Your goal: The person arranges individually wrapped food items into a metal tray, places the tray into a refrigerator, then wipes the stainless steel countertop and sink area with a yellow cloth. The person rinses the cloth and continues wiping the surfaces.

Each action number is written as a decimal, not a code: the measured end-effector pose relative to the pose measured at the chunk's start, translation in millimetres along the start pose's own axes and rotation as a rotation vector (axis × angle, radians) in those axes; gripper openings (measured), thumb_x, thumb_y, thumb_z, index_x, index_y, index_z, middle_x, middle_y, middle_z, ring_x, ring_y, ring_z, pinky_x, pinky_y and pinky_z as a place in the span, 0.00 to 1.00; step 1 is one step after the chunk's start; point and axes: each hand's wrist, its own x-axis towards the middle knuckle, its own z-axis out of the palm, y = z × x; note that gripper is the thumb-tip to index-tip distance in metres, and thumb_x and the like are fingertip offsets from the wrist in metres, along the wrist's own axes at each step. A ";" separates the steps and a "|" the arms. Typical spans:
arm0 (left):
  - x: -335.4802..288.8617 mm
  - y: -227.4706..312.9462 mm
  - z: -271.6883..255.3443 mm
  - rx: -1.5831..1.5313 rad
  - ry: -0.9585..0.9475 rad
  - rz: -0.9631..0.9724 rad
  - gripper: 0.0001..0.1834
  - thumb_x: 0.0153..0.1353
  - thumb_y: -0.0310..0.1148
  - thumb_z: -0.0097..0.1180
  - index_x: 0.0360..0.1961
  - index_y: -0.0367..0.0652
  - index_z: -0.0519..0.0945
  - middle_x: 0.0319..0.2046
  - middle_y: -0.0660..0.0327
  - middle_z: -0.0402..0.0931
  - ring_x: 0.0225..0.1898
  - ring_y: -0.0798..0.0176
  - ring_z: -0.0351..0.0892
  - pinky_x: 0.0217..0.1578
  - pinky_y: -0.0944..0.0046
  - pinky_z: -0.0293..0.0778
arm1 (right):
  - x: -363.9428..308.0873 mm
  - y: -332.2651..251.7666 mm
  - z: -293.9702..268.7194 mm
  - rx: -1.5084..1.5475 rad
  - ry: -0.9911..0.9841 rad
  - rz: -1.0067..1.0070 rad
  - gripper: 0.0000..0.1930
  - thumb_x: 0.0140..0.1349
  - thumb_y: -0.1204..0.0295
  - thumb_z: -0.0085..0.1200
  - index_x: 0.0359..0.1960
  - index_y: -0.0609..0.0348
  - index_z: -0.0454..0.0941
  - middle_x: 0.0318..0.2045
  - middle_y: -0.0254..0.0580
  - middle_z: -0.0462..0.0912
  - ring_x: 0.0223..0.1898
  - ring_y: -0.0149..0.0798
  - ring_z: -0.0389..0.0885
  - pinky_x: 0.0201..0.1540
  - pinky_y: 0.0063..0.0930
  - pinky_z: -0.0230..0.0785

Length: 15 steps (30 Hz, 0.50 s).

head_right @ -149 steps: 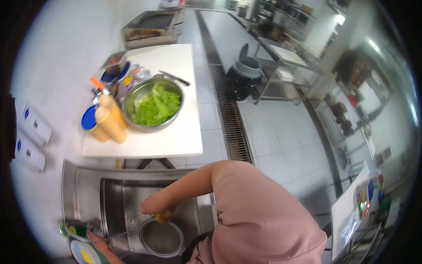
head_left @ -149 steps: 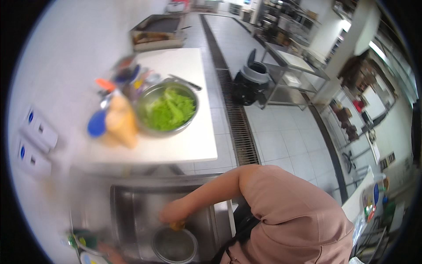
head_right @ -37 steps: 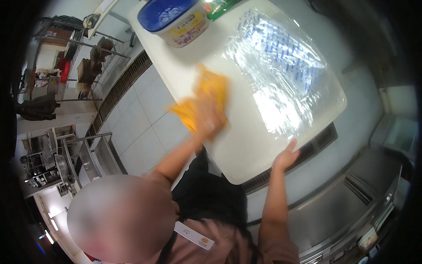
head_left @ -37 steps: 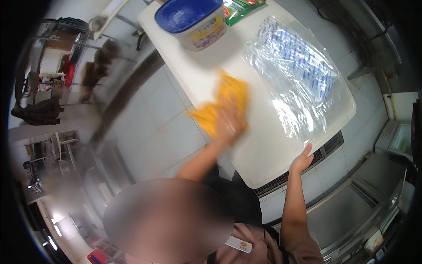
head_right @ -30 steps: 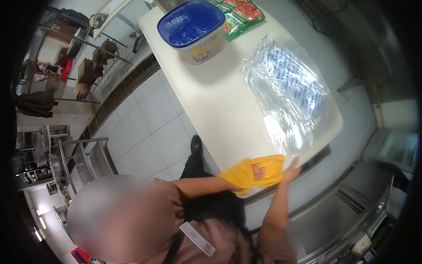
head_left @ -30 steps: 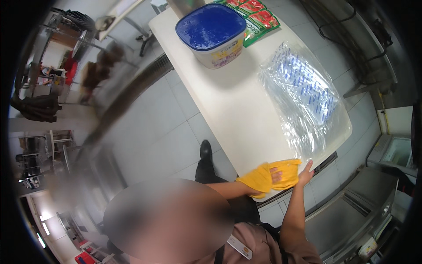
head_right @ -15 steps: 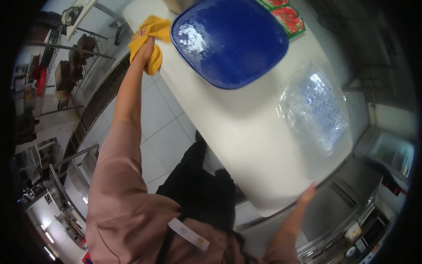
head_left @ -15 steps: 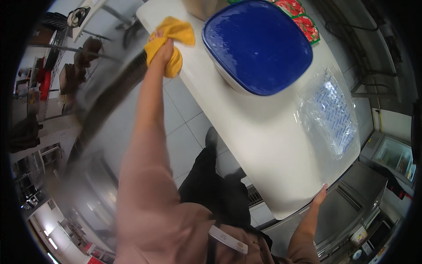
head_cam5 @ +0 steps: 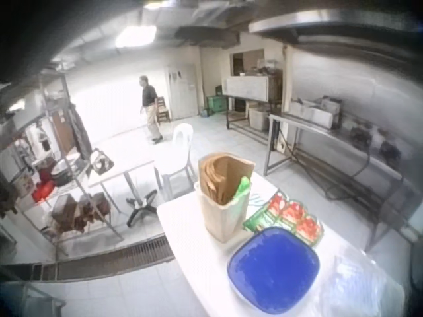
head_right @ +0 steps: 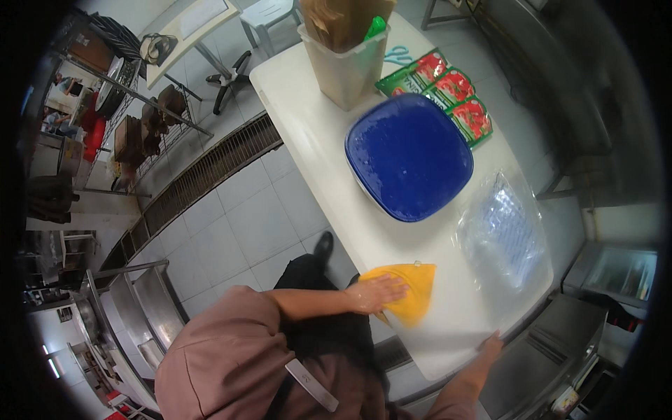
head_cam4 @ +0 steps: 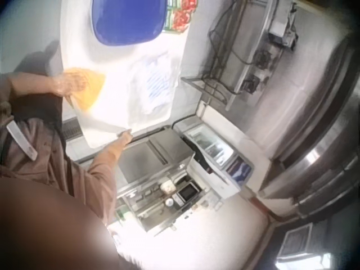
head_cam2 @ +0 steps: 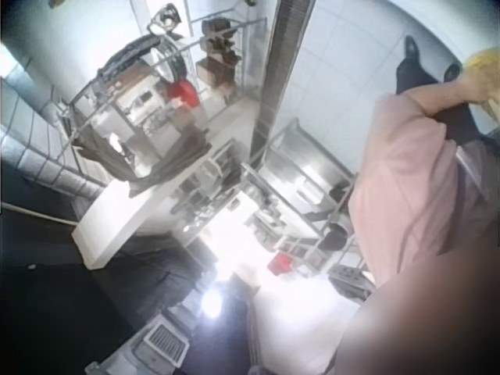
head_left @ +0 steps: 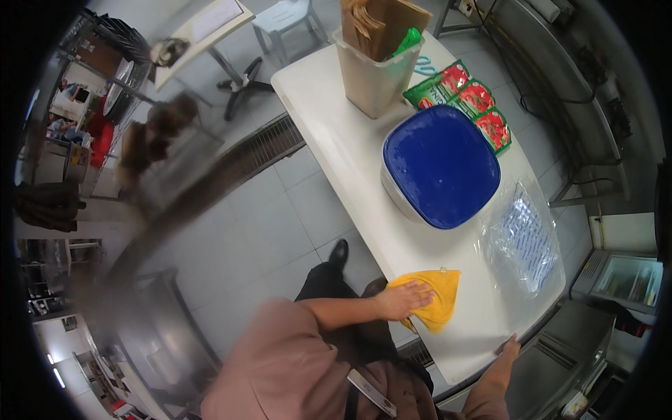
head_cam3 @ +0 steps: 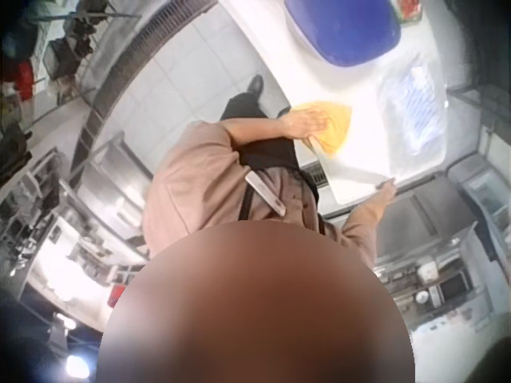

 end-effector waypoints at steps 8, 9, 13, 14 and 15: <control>-95.5 -302.7 -200.0 0.368 0.398 -0.727 0.33 0.58 0.40 0.49 0.65 0.44 0.61 0.67 0.54 0.56 0.68 0.49 0.53 0.66 0.43 0.47 | -135.1 23.9 17.1 0.072 0.497 0.536 0.30 0.67 0.48 0.36 0.52 0.64 0.71 0.45 0.62 0.76 0.45 0.59 0.79 0.38 0.49 0.77; -101.6 -348.7 -229.9 0.475 0.501 -0.754 0.34 0.60 0.42 0.48 0.67 0.46 0.58 0.69 0.56 0.53 0.70 0.49 0.50 0.66 0.42 0.45 | -174.2 25.3 21.8 0.227 0.397 0.598 0.36 0.65 0.43 0.36 0.57 0.66 0.68 0.52 0.66 0.71 0.49 0.63 0.76 0.43 0.52 0.76; -74.7 -478.5 -340.1 0.484 0.288 -0.730 0.33 0.65 0.46 0.38 0.70 0.48 0.52 0.71 0.61 0.48 0.71 0.52 0.46 0.68 0.44 0.42 | -319.2 1.4 75.2 0.119 0.224 0.742 0.29 0.65 0.42 0.38 0.52 0.54 0.73 0.46 0.54 0.78 0.45 0.51 0.80 0.33 0.45 0.77; -56.4 -498.4 -366.8 0.479 0.299 -0.778 0.33 0.66 0.46 0.37 0.70 0.48 0.51 0.71 0.60 0.47 0.71 0.51 0.45 0.68 0.44 0.42 | -344.4 -15.1 93.2 0.649 0.084 0.672 0.31 0.65 0.43 0.37 0.52 0.58 0.72 0.45 0.55 0.78 0.46 0.51 0.79 0.42 0.45 0.74; -36.1 -512.3 -388.5 0.465 0.310 -0.789 0.33 0.66 0.46 0.36 0.70 0.47 0.51 0.71 0.60 0.47 0.71 0.51 0.44 0.68 0.45 0.41 | -372.2 -30.9 115.8 1.172 -0.151 0.639 0.33 0.64 0.43 0.36 0.52 0.62 0.71 0.44 0.55 0.77 0.46 0.50 0.77 0.50 0.46 0.71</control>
